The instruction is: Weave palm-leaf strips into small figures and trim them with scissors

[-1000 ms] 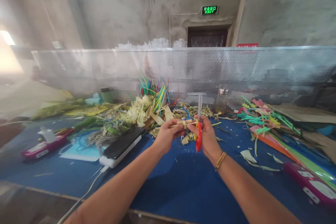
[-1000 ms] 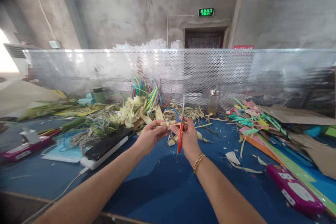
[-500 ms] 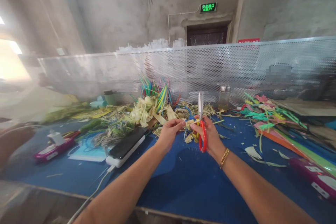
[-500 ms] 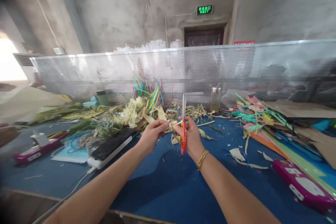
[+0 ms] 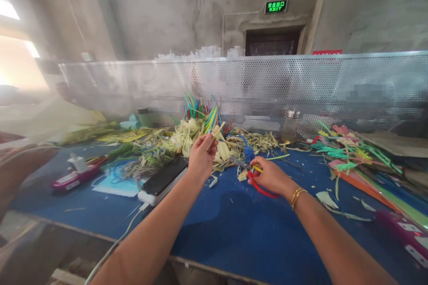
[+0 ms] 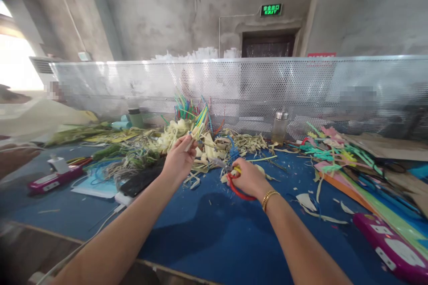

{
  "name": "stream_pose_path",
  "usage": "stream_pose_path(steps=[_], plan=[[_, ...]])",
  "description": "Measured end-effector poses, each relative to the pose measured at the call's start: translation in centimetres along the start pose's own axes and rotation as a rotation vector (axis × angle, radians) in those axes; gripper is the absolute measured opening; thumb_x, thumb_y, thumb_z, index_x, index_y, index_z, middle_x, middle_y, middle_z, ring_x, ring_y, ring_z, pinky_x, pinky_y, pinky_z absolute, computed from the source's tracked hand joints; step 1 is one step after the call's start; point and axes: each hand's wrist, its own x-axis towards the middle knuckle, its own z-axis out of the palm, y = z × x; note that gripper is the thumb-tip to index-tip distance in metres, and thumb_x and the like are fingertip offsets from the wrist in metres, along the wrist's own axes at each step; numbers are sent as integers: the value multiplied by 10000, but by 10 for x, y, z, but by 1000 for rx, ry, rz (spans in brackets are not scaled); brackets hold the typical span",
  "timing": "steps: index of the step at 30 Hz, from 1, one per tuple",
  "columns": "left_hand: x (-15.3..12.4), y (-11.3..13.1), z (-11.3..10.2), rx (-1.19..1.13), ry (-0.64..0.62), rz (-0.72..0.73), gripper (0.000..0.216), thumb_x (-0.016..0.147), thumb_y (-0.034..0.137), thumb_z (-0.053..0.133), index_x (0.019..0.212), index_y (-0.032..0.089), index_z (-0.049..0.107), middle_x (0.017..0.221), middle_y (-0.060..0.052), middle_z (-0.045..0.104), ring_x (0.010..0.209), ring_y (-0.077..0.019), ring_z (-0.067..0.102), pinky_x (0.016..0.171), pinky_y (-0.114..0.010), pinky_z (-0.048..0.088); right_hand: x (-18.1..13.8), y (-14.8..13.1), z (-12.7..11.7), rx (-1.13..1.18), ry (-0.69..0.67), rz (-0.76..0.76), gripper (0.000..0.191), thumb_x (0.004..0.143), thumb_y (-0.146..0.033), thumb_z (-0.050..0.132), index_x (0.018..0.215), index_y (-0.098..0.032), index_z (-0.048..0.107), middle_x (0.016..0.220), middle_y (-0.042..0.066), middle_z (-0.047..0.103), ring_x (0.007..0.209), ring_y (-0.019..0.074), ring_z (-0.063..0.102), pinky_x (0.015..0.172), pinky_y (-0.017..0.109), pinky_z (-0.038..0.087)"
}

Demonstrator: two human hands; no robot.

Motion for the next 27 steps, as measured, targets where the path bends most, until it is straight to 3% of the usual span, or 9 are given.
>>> stream_pose_path(steps=[3,9,13,18,21,24,27], plan=[[-3,-6,1,11,-42,-47,332,567,312,831,755,184,589,661,59,579,631,-41,594,515,-120,414,-9,-9,8,-129,-176,-82,381,646,-237,699,1016,-269,617,825,-14,698,691,155,611,595,233,391],[-16,-28,5,108,-193,-200,284,596,302,822,739,158,623,656,19,616,613,-65,591,519,-142,438,-21,-24,8,-515,-187,-237,415,677,-165,596,1073,-278,654,983,43,718,925,244,623,786,303,407],[-20,-28,7,181,-215,-184,290,594,341,820,726,162,633,647,19,617,630,-75,598,522,-149,425,-27,-32,3,-590,-233,-201,458,701,-241,624,1146,-345,659,1053,47,720,998,275,621,830,337,414],[-19,-25,7,258,-182,-134,318,561,367,830,721,165,643,651,30,598,634,-83,591,550,-171,439,-36,-46,1,-664,-256,-126,399,681,-276,693,1071,-357,708,1001,86,735,945,313,653,742,363,436],[-18,-25,6,286,-165,-128,312,561,369,828,716,167,647,647,37,585,627,-75,578,540,-162,427,-37,-50,-5,-727,-210,-87,281,677,-263,691,947,-295,760,910,107,744,904,314,661,698,350,433],[-17,-25,5,287,-159,-128,304,571,370,823,723,169,653,645,41,579,623,-67,567,528,-153,417,-33,-44,-18,-691,-60,-83,144,711,-322,657,776,-252,765,800,94,739,821,284,669,652,328,426],[-17,-25,5,274,-155,-124,292,584,350,821,733,164,652,646,35,582,632,-69,571,531,-149,424,-22,-32,-27,-462,80,-87,233,751,-437,629,704,-232,731,731,64,722,719,231,661,624,309,430]])
